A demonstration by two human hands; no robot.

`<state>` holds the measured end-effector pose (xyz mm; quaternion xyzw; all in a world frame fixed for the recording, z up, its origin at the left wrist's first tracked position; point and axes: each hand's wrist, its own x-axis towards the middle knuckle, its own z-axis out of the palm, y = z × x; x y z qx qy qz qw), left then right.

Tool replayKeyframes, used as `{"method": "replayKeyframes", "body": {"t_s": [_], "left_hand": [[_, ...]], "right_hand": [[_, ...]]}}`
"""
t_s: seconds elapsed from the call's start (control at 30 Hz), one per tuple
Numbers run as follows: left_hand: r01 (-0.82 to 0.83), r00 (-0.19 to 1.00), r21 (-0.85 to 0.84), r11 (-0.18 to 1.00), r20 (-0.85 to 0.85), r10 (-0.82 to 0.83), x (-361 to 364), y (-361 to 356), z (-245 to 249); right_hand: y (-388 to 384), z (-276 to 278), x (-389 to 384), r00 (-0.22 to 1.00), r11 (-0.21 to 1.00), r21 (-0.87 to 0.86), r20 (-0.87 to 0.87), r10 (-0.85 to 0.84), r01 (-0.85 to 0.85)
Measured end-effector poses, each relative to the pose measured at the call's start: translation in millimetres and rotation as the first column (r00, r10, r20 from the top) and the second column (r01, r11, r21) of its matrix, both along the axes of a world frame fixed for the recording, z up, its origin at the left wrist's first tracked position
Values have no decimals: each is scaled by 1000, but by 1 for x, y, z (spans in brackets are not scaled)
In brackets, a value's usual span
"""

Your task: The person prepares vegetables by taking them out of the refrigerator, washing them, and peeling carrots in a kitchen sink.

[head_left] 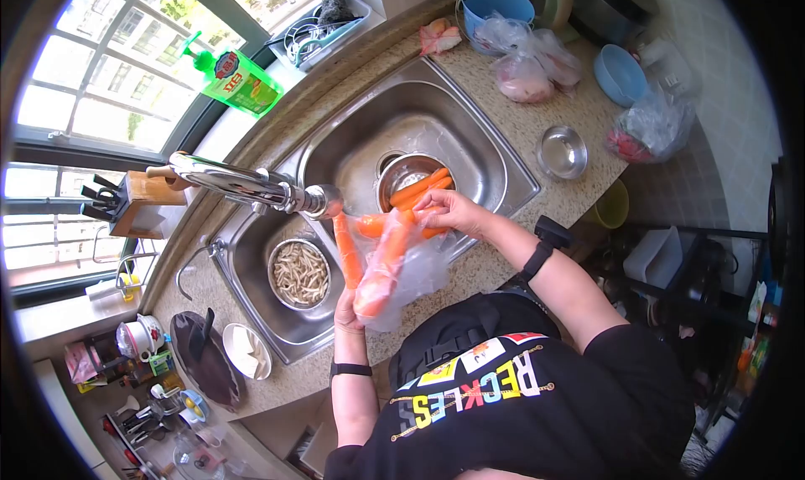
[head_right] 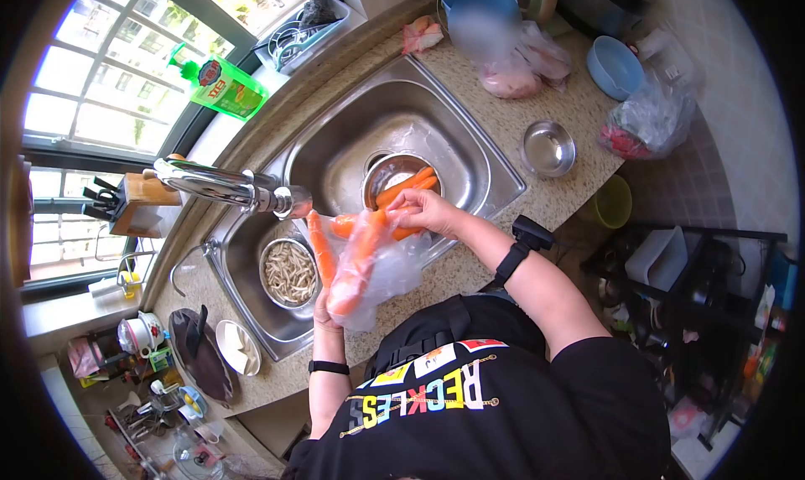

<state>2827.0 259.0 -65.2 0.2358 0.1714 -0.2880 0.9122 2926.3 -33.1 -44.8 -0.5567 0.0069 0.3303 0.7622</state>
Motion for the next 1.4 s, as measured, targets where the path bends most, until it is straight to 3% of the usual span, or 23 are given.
{"method": "replayKeyframes", "body": {"t_s": [0.1,0.23,0.4,0.47,0.5,0.57,0.6,0.63,0.67,0.7,0.83,0.9,0.97,1.03,1.1,1.13,1.2,1.23,1.3,1.33,1.4], "left_hand": [[31,999,-2,1000,-22,-31,0,-13,8],[-47,993,-22,999,-105,45,-6,-26,-14],[-65,985,41,997,-156,71,-6,-16,-32],[-70,989,1,998,-128,69,-5,-7,-37],[-68,993,-41,997,-102,63,-5,-5,-38],[-80,993,-19,997,-86,78,-3,-3,-37],[-91,993,5,996,-75,91,-2,-3,-33],[-95,992,7,995,-79,95,0,-6,-31],[-95,995,-50,994,-36,93,4,-10,-30],[-91,996,-109,990,11,93,7,-14,-30],[-67,996,-178,982,41,76,11,-22,-36],[-155,987,-138,978,-55,149,11,-28,-43],[-185,981,-103,977,-78,178,11,-30,-50],[-211,973,-64,975,-106,204,11,-29,-47],[-195,975,-48,980,-113,189,8,-27,-43],[-196,975,-50,979,-114,190,7,-26,-45],[-130,990,-180,975,-84,116,5,-22,-48],[-132,989,-180,975,-83,119,4,-22,-47],[-150,986,-166,975,-95,136,3,-26,-46],[-151,986,-169,974,-95,136,4,-27,-45],[-144,986,-193,970,-112,124,5,-29,-43]], "right_hand": [[9,4,-5,998,994,-90,6,-69,69],[20,6,-18,985,973,-155,26,-169,171],[19,16,-18,985,959,-243,129,-116,145],[17,-6,-17,937,951,-274,347,-42,144],[15,0,-17,937,951,-274,347,-42,144],[11,21,-15,994,977,-211,95,44,-23],[13,23,-15,995,977,-211,92,47,-27],[16,24,-16,999,995,-98,40,17,-13],[19,24,-16,1000,1000,13,-14,-8,8],[21,24,-17,1000,1000,14,-15,-6,7],[37,25,-27,991,993,37,-83,-107,110],[42,22,-33,981,987,64,-131,-141,150],[44,6,-33,872,919,86,-359,-333,386],[42,12,-35,871,911,82,-338,-356,404],[36,22,-39,871,907,-196,-263,-414,372],[34,18,-43,871,907,-199,-263,-414,371],[31,0,-52,878,877,-41,20,-478,478],[28,-12,-54,879,878,-40,21,-476,476],[22,-23,-53,788,817,-311,560,-255,485],[21,-21,-56,733,759,-376,654,-188,531],[19,-16,-56,730,767,-378,662,-168,519]]}}
